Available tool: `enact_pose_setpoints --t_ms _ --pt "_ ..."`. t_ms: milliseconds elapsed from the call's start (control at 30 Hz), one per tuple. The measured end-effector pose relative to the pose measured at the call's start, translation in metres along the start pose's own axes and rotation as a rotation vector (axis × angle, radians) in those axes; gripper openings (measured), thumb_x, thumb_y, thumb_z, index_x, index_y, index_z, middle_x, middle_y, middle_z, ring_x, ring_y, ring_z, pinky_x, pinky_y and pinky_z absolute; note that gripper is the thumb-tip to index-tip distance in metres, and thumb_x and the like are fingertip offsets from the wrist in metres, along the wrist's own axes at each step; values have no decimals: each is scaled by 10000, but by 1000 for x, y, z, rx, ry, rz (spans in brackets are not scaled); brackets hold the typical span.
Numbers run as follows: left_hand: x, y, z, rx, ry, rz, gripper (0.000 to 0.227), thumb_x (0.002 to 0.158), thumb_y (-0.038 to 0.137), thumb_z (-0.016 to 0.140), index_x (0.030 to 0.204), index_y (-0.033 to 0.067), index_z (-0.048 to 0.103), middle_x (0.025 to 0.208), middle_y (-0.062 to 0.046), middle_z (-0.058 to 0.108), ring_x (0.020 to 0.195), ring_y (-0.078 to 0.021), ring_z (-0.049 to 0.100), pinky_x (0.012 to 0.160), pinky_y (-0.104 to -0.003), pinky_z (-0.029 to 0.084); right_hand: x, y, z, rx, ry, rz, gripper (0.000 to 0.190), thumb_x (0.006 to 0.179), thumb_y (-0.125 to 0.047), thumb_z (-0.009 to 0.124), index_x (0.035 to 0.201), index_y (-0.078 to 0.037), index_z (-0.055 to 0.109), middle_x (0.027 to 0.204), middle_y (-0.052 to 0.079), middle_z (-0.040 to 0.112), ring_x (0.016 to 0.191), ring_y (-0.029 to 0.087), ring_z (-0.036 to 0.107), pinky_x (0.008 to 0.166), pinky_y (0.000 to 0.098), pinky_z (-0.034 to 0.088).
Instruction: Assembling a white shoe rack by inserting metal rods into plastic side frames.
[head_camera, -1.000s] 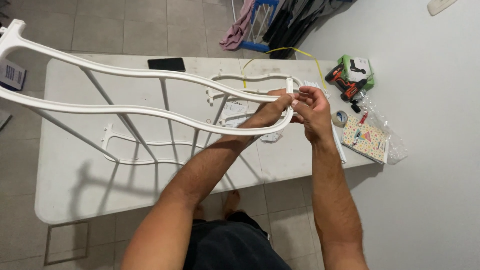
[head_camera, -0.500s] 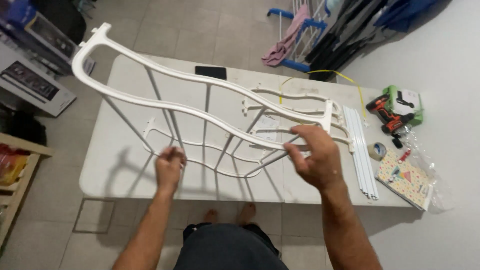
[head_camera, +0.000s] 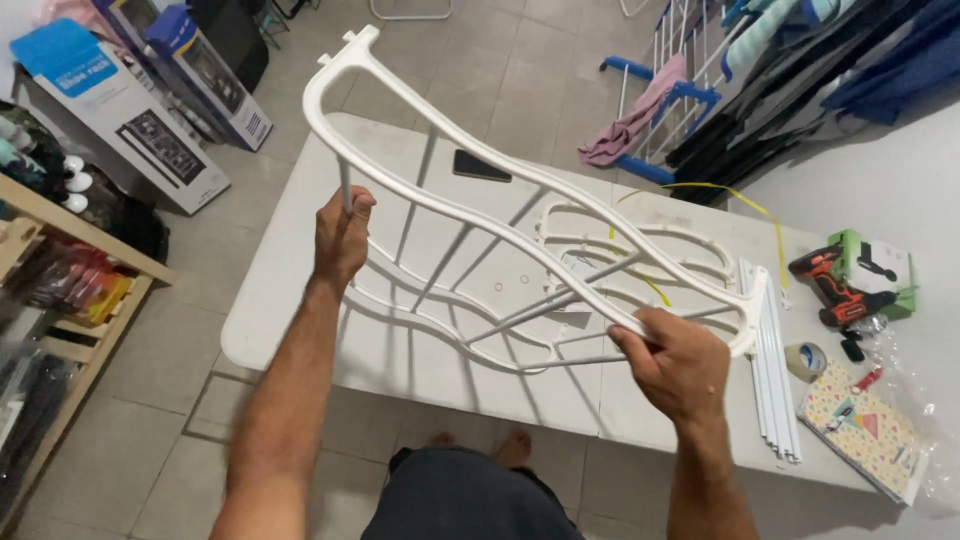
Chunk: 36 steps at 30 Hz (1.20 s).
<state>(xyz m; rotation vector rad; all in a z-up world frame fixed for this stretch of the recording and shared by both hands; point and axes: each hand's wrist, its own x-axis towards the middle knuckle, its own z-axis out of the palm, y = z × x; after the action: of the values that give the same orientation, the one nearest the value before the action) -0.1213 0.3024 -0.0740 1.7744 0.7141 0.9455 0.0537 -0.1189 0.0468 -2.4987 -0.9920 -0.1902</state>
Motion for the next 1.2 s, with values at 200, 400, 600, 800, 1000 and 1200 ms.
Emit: enact_pose_setpoints --t_ms 200,400,600,800,1000,1200 --pt "4 159 26 87 -107 511 113 1009 90 611 906 130 639 790 -6 656 652 -192 581 584 -362 460 -50 77 -25 390 -38 276 133 886 -218 735 899 -88 760 753 3 652 731 148 542 676 302 412" --pt "-33 245 98 295 -344 879 209 979 205 761 892 111 596 759 -12 617 596 -135 536 449 -284 438 -95 132 42 622 -257 552 409 916 -449 605 1086 -118 776 1181 86 795 1170 298 709 1071 560 507" --pt "-83 257 168 449 -495 879 261 946 268 788 851 95 617 698 -28 553 583 -181 511 437 -372 434 -93 167 78 813 -304 551 294 881 -145 752 1141 -9 743 905 63 721 882 173 650 816 335 517" --pt "-109 274 195 453 -576 798 107 959 214 711 935 111 693 674 -34 589 597 -183 636 545 -301 525 -9 199 53 1120 345 200 488 876 -55 589 1352 6 502 1278 176 576 1225 279 561 1109 452 434" --pt "-126 256 215 353 -411 838 116 935 194 729 929 85 689 733 -79 631 649 -235 648 597 -366 517 66 207 72 1150 73 55 636 1064 -568 484 1050 54 612 591 144 561 444 187 568 423 297 485" --pt "-49 138 2 67 694 748 276 1137 192 483 998 -22 588 703 -127 563 610 -237 477 690 -384 441 81 199 75 1308 11 68 445 1044 -218 447 655 -26 546 416 47 291 296 134 260 298 238 238"
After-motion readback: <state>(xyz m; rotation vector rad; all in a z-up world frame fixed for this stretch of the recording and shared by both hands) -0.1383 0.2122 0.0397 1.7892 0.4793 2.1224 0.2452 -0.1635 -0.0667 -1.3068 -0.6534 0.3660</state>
